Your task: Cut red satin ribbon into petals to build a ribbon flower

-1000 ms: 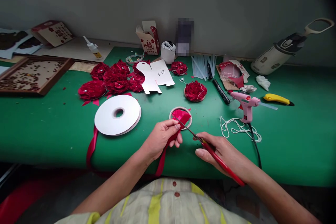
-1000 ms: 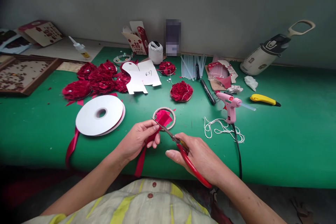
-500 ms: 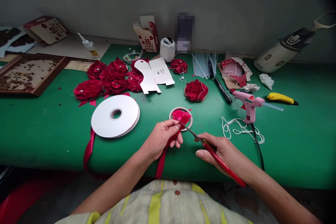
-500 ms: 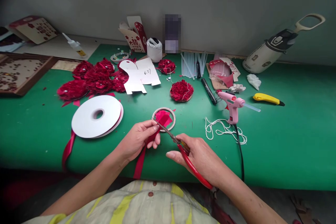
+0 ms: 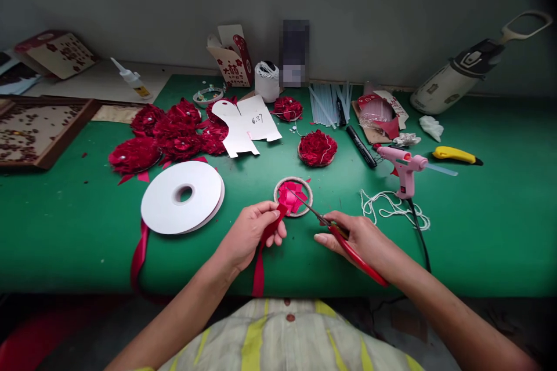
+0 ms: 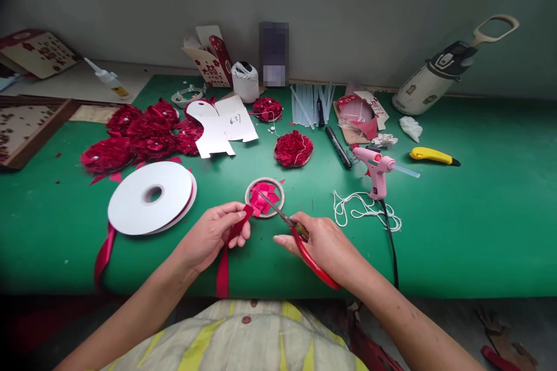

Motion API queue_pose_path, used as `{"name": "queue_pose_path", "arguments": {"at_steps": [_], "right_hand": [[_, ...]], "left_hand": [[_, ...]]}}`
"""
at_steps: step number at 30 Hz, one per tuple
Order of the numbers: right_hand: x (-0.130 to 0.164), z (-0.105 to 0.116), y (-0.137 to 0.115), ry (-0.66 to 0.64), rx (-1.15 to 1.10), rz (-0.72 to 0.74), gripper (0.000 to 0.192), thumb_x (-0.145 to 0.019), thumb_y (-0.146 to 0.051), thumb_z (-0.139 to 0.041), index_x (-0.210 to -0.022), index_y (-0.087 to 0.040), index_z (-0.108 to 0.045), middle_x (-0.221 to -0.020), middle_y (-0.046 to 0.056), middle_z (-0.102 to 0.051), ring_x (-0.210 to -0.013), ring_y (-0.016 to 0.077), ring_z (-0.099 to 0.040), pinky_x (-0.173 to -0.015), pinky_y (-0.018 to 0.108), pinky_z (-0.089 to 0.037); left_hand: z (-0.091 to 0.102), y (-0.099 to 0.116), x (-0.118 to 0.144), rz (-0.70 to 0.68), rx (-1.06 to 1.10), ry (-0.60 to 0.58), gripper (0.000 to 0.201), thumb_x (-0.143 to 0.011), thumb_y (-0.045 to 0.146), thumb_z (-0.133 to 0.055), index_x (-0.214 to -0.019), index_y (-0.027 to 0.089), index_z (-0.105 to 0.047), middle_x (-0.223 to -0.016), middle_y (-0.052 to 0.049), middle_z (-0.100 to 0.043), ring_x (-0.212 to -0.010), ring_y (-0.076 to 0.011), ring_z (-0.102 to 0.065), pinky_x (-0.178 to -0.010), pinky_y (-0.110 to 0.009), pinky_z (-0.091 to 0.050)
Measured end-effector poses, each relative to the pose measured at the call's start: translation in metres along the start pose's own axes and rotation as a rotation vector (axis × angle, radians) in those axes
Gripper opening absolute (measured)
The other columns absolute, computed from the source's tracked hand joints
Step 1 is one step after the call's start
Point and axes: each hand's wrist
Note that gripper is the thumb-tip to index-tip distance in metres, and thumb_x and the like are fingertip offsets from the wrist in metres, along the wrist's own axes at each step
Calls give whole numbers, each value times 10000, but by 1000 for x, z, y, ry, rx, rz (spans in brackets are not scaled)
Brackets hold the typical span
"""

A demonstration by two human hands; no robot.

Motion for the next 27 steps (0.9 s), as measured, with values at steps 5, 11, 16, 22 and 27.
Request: {"name": "queue_pose_path", "arguments": {"at_steps": [5,11,16,22,27], "right_hand": [[3,2,-7,124,-191,31,371,-803,-494,-525,-1022,-194,-547,-607,-41,-461,-544,110,-399,-511,220,-350],[-2,-9,-43,163,-623,132,342,-784,-330,-571,-1089,-191,-499,-692,-22,-519,-534,93,-461,-463,205,-370],[-8,-14,-49,251,-691,134,331,-738,-236,-597,-1052,-171,-515,-697,-27,-495,-518,73,-435,-429,187,-346],[-19,-13,-40,314,-604,171,354,-750,-270,-599,-1082,-177,-519,-708,-16,-532,-609,117,-506,-545,230,-431],[0,-6,-31,269,-396,48,373,-801,-447,-543,-1047,-170,-506,-689,-13,-518,-622,135,-497,-586,254,-424]], "left_hand": [[-4,1,16,-59,30,-83,192,-858,275,-474,-982,137,-527,-698,-42,-617,-559,-102,-548,-506,-209,-374],[-31,6,25,-139,43,-263,400,-856,325,-494,-1216,166,-423,-714,-49,-617,-599,-136,-586,-526,-226,-387],[-29,2,31,-125,10,-233,325,-844,354,-508,-1105,161,-486,-696,-49,-627,-569,-129,-584,-504,-216,-390],[-20,-6,31,-79,-8,-134,241,-831,375,-514,-809,137,-553,-616,-35,-613,-478,-81,-524,-427,-174,-327],[-17,-2,23,-129,48,-52,238,-808,373,-545,-776,137,-547,-607,-24,-607,-466,-71,-512,-419,-170,-321]]}}
Point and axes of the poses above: each hand's wrist, its own x-axis away from the middle knuckle, its own z-axis out of the back of the hand, y = z × x
